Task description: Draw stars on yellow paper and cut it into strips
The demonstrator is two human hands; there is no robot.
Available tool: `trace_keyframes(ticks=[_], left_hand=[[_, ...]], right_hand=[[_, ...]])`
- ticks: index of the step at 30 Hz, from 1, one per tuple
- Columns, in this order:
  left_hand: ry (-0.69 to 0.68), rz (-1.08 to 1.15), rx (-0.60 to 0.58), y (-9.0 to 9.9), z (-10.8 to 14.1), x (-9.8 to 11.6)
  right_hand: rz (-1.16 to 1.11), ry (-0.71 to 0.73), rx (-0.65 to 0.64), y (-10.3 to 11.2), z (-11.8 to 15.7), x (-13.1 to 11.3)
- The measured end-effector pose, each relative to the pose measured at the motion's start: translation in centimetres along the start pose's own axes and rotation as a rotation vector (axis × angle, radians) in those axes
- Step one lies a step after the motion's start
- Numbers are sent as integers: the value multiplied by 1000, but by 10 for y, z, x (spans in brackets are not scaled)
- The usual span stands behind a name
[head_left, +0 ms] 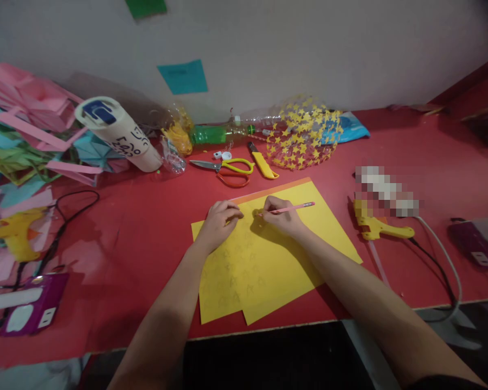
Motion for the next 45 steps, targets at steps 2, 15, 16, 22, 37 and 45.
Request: trace_keyframes(ticks=[2, 15, 16, 22, 37, 45], left_hand=[[-1, 7, 0, 0, 0, 0], [-1, 2, 18, 1, -1, 1], [2, 3, 15, 1, -1, 1], [14, 13, 6, 0, -1, 0], [0, 14, 17, 0, -1, 0], [9, 9, 10, 0, 0, -1]], right_hand=[[7, 10, -3, -1, 1, -1], [17, 40, -49, -7, 3, -6], [20, 41, -55, -8, 4, -7], [34, 47, -81, -10, 6, -8], [113, 97, -7, -6, 10, -12], [133, 81, 49, 0, 9, -9]])
Point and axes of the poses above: each hand's wrist, its own z-axis away from the middle knuckle, its own y-axis out of the back of the hand, x = y × z, the point moved 9 cm from there along -z, towards the middle knuckle, and after that the axes turned 14 degrees about x, right-handed, at the moved point
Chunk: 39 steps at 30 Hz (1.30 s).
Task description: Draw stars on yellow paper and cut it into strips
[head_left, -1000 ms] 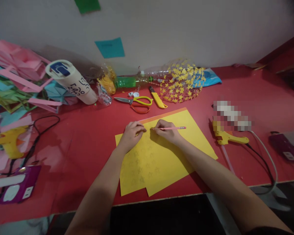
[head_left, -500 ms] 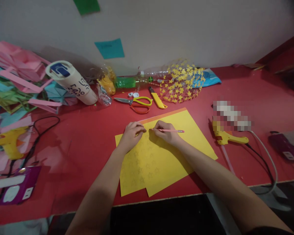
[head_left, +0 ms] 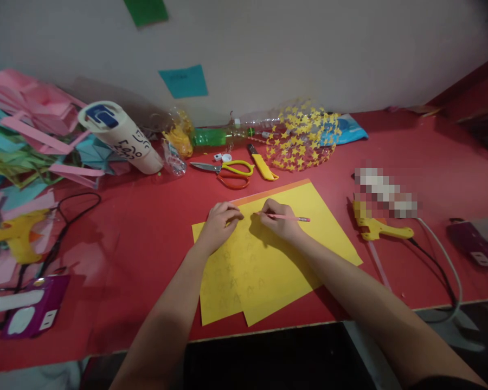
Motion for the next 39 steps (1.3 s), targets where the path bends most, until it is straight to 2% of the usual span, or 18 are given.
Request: trace_keyframes(ticks=[16, 39], left_hand=[[20, -6, -12, -1, 0, -1], [5, 0, -8, 1, 0, 2]], right_hand=[[-15, -30, 39, 5, -1, 2], [-2, 23, -122, -9, 6, -10]])
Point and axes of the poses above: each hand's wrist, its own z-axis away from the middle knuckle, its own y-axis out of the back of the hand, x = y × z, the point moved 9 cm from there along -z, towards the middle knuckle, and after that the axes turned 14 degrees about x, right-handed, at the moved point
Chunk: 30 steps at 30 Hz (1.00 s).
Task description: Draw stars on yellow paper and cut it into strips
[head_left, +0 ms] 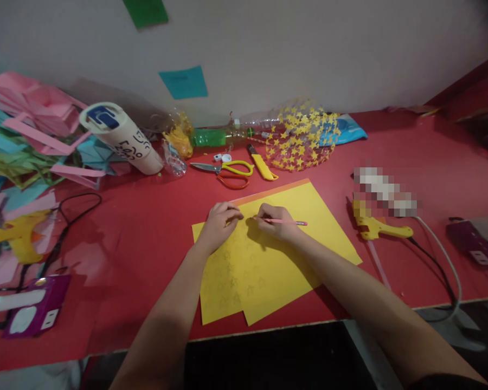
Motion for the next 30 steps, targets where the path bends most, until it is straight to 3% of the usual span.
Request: trace_keyframes(ticks=[23, 30], left_hand=[[9, -22, -24, -2, 1, -1], [45, -77, -191, -7, 7, 5]], right_hand=[[-116, 18, 1, -1, -4, 6], [-366, -238, 76, 8, -8, 24]])
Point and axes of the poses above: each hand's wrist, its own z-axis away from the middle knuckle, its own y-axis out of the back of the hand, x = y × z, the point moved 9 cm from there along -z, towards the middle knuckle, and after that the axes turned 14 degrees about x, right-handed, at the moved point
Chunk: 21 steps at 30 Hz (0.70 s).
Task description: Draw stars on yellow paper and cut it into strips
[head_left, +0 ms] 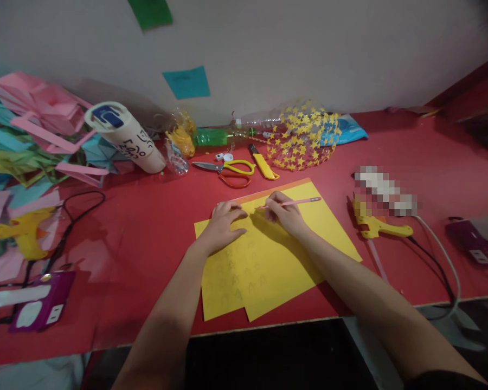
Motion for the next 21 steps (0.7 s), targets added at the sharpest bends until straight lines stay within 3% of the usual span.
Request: trace_keyframes(ticks=[5, 11, 15, 21], left_hand=[[-2, -68, -9, 2, 0, -1], [-24, -138, -1, 2, 0, -4], [-56, -144, 26, 3, 1, 1], [-69, -69, -16, -5, 2, 7]], right_hand=[[44, -52, -48, 6, 4, -11], [177, 58, -248, -7, 21, -23], [209, 45, -125, -1, 20, -5], [220, 190, -103, -2, 20, -6]])
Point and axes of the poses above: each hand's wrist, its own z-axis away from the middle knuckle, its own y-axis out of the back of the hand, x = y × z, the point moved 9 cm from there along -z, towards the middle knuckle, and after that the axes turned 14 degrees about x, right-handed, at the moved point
